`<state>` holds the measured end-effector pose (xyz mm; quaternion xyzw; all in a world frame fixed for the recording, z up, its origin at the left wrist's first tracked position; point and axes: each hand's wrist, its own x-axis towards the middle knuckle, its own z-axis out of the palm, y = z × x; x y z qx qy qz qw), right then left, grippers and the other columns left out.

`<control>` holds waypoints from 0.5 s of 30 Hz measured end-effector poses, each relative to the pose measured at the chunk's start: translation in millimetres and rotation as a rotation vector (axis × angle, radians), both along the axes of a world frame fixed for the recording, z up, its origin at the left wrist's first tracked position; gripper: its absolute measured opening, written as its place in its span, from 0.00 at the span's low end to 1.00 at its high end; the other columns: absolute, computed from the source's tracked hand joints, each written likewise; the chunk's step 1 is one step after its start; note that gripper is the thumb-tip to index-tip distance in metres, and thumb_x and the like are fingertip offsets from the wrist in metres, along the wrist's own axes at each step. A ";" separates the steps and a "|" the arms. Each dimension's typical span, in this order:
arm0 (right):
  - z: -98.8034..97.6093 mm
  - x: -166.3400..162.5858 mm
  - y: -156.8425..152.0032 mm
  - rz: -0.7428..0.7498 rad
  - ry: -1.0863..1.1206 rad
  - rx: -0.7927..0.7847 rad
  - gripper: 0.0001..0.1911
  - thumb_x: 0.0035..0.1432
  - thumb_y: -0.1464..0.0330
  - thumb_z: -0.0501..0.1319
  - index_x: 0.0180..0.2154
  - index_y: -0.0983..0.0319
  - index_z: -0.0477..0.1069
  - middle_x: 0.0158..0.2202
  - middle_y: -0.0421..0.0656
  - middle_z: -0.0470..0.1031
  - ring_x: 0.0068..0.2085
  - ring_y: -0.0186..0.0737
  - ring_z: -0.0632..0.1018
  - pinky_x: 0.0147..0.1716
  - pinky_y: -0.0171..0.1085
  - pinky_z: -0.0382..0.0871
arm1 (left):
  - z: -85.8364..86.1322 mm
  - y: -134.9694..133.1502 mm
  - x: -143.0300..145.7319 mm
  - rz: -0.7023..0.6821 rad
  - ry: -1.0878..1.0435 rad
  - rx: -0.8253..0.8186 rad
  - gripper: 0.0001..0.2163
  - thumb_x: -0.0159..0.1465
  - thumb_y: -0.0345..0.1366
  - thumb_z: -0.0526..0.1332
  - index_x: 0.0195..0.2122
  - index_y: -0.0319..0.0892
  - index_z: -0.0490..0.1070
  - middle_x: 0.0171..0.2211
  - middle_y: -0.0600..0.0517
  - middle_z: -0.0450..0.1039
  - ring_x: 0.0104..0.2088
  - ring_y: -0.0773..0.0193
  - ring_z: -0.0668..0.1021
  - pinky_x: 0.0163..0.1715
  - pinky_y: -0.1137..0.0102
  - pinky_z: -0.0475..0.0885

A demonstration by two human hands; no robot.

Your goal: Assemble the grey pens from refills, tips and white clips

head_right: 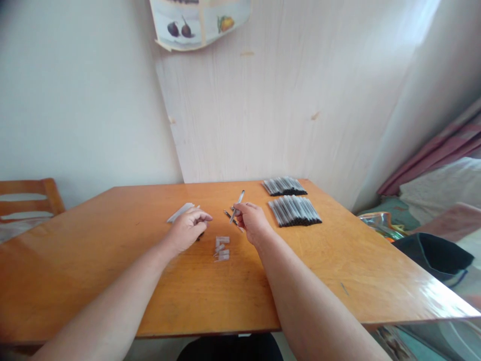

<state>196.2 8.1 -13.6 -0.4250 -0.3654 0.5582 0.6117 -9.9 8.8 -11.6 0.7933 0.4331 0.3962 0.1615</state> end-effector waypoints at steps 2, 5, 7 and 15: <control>0.6 -0.7 -1.3 -0.005 0.003 0.004 0.10 0.45 0.65 0.67 0.23 0.63 0.69 0.18 0.38 0.67 0.19 0.28 0.64 0.15 0.29 0.55 | -0.8 1.2 1.0 0.017 -0.107 -0.087 0.07 0.56 0.31 0.59 0.33 0.41 0.76 0.32 0.52 0.73 0.34 0.64 0.74 0.37 0.68 0.68; 3.6 -2.3 -5.8 0.000 0.032 0.028 0.11 0.44 0.66 0.68 0.23 0.64 0.68 0.21 0.39 0.69 0.21 0.28 0.67 0.16 0.29 0.58 | -2.9 1.3 3.9 0.000 -0.315 -0.250 0.08 0.56 0.35 0.62 0.35 0.40 0.75 0.31 0.52 0.74 0.31 0.65 0.74 0.34 0.69 0.68; 6.6 -4.1 -9.8 0.012 0.075 0.061 0.10 0.44 0.67 0.68 0.25 0.64 0.68 0.22 0.40 0.71 0.22 0.29 0.69 0.19 0.29 0.62 | -3.1 0.0 6.1 -0.028 -0.479 -0.351 0.09 0.55 0.34 0.63 0.37 0.39 0.74 0.32 0.51 0.74 0.31 0.66 0.75 0.35 0.70 0.69; 12.3 -10.4 -17.3 0.016 0.133 0.116 0.10 0.45 0.69 0.69 0.28 0.64 0.69 0.26 0.43 0.75 0.27 0.32 0.75 0.26 0.30 0.70 | 5.9 -7.6 11.2 -0.168 -0.850 -0.628 0.09 0.55 0.27 0.63 0.38 0.37 0.71 0.33 0.48 0.76 0.34 0.67 0.78 0.38 0.71 0.70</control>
